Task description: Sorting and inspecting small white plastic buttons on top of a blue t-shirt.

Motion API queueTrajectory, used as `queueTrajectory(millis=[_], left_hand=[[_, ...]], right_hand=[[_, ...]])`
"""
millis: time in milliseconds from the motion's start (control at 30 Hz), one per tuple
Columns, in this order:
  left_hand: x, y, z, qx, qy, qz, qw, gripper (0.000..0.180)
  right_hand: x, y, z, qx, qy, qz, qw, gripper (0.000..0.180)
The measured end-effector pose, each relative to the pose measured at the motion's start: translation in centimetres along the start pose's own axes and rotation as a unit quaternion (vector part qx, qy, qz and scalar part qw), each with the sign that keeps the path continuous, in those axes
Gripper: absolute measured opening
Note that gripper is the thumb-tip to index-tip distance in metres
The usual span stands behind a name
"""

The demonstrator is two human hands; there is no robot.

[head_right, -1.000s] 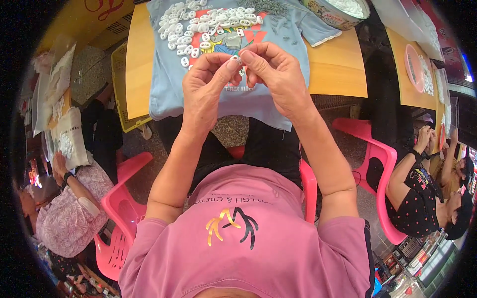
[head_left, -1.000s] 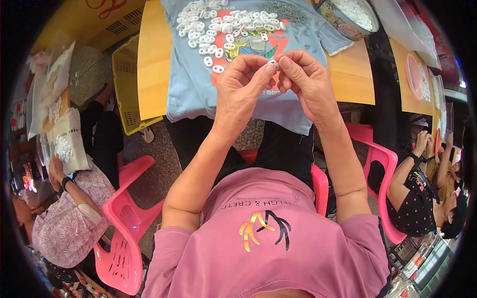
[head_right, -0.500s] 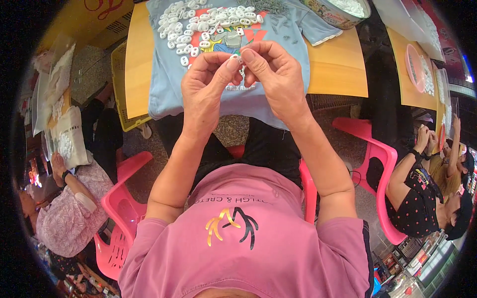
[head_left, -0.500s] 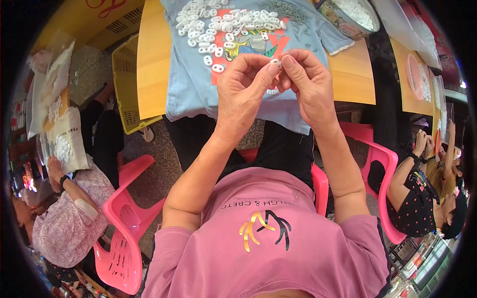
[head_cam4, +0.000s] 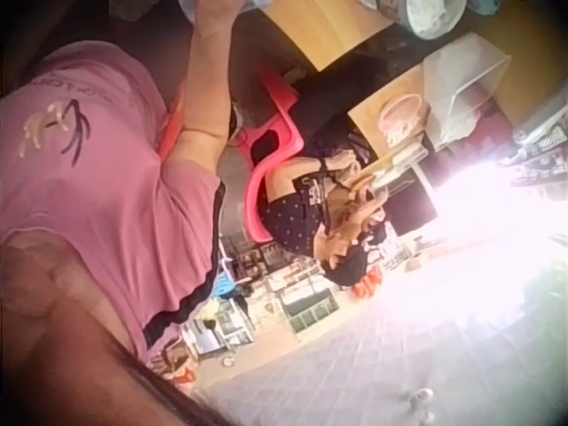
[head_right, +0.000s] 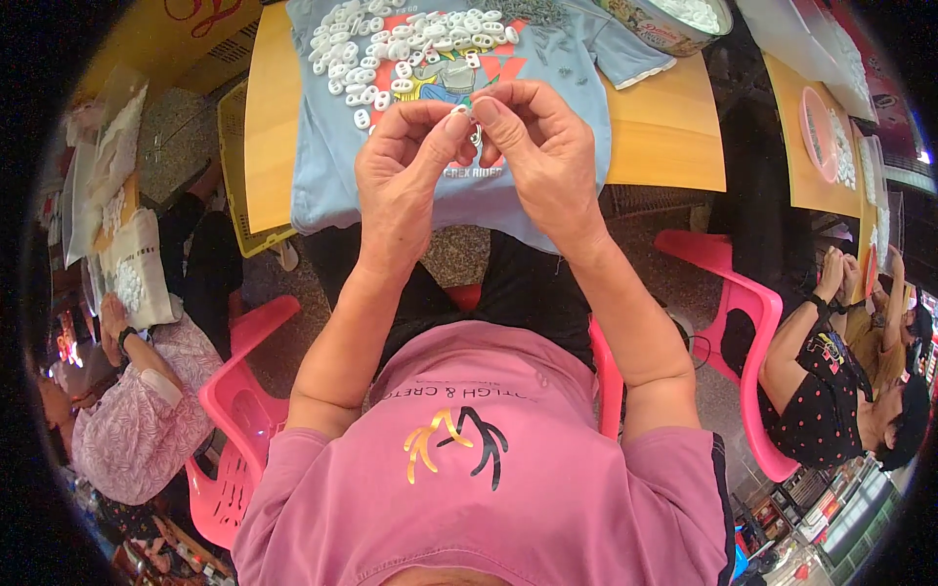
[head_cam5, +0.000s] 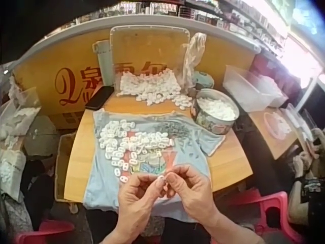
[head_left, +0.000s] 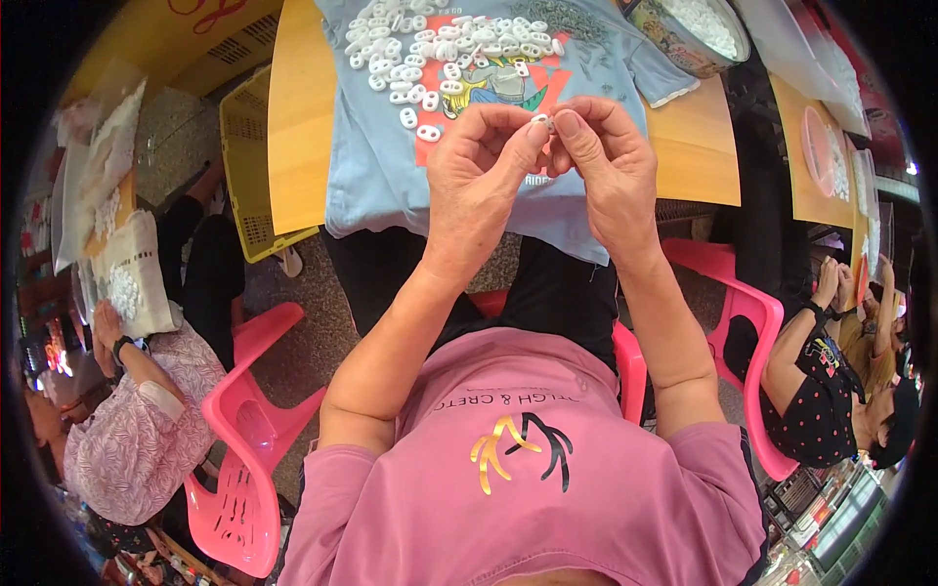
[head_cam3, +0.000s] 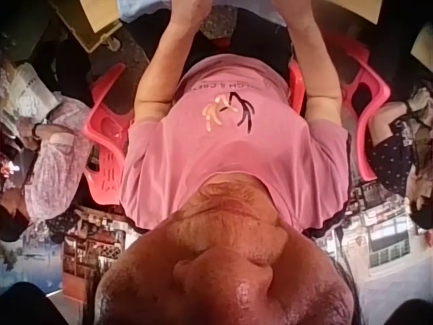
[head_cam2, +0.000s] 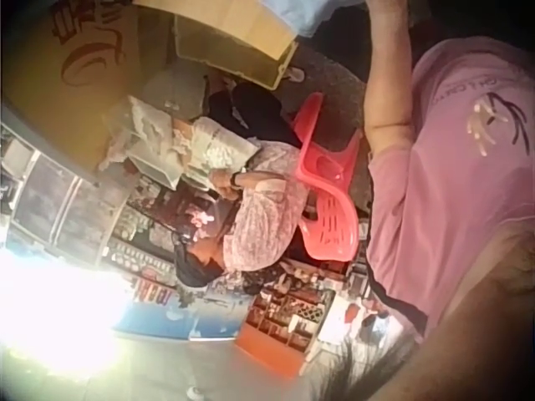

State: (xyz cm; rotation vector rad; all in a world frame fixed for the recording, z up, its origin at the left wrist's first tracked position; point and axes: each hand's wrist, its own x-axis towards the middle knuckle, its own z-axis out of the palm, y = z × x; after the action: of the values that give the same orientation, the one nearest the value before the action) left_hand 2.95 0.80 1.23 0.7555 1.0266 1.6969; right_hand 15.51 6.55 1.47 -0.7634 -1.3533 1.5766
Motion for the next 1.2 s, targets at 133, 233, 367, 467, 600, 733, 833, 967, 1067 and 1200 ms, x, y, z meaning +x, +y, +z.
queueTrajectory(millis=[133, 233, 367, 467, 600, 733, 833, 967, 1067, 1200], left_hand=[[0.1, 0.0, -0.1, 0.017, 0.005, -0.002, 1.0, 0.014], [0.1, 0.0, -0.3, 0.019, -0.004, 0.003, 1.0, 0.015], [0.2, -0.1, -0.3, 0.01, -0.012, 0.0, 1.0, 0.014], [0.2, -0.1, -0.3, 0.032, -0.002, 0.0, 0.999, 0.014], [0.3, -0.2, -0.3, 0.012, 0.002, -0.006, 1.0, 0.013], [0.5, -0.2, -0.8, 0.034, -0.01, -0.017, 0.999, 0.014], [0.8, -0.2, -1.1, 0.034, -0.004, -0.044, 0.998, 0.015], [1.0, -0.1, -1.7, -0.008, -0.016, -0.063, 0.998, 0.016], [0.7, 0.3, -1.9, -0.008, -0.02, -0.073, 0.997, 0.015], [0.2, 0.6, -2.3, 0.027, -0.034, -0.065, 0.997, 0.014]], right_hand=[[0.0, -0.4, -0.4, -0.114, -0.013, -0.047, 0.992, 0.015], [0.2, -0.6, -0.8, -0.174, -0.027, -0.066, 0.982, 0.014], [0.5, -0.9, -0.9, -0.188, -0.04, -0.069, 0.979, 0.014], [0.6, -0.9, -0.7, -0.175, -0.051, -0.072, 0.981, 0.014], [0.6, -0.8, -0.8, -0.133, -0.049, -0.016, 0.99, 0.015], [1.2, -0.7, -1.4, -0.091, -0.085, 0.029, 0.992, 0.016], [1.7, -0.5, -1.9, -0.097, -0.108, 0.046, 0.988, 0.016], [2.1, -1.8, -2.2, -0.1, -0.15, 0.046, 0.983, 0.017], [2.3, -2.5, -2.3, -0.193, -0.167, -0.009, 0.967, 0.012], [2.9, -3.1, -2.4, -0.355, -0.219, -0.179, 0.891, 0.005]])
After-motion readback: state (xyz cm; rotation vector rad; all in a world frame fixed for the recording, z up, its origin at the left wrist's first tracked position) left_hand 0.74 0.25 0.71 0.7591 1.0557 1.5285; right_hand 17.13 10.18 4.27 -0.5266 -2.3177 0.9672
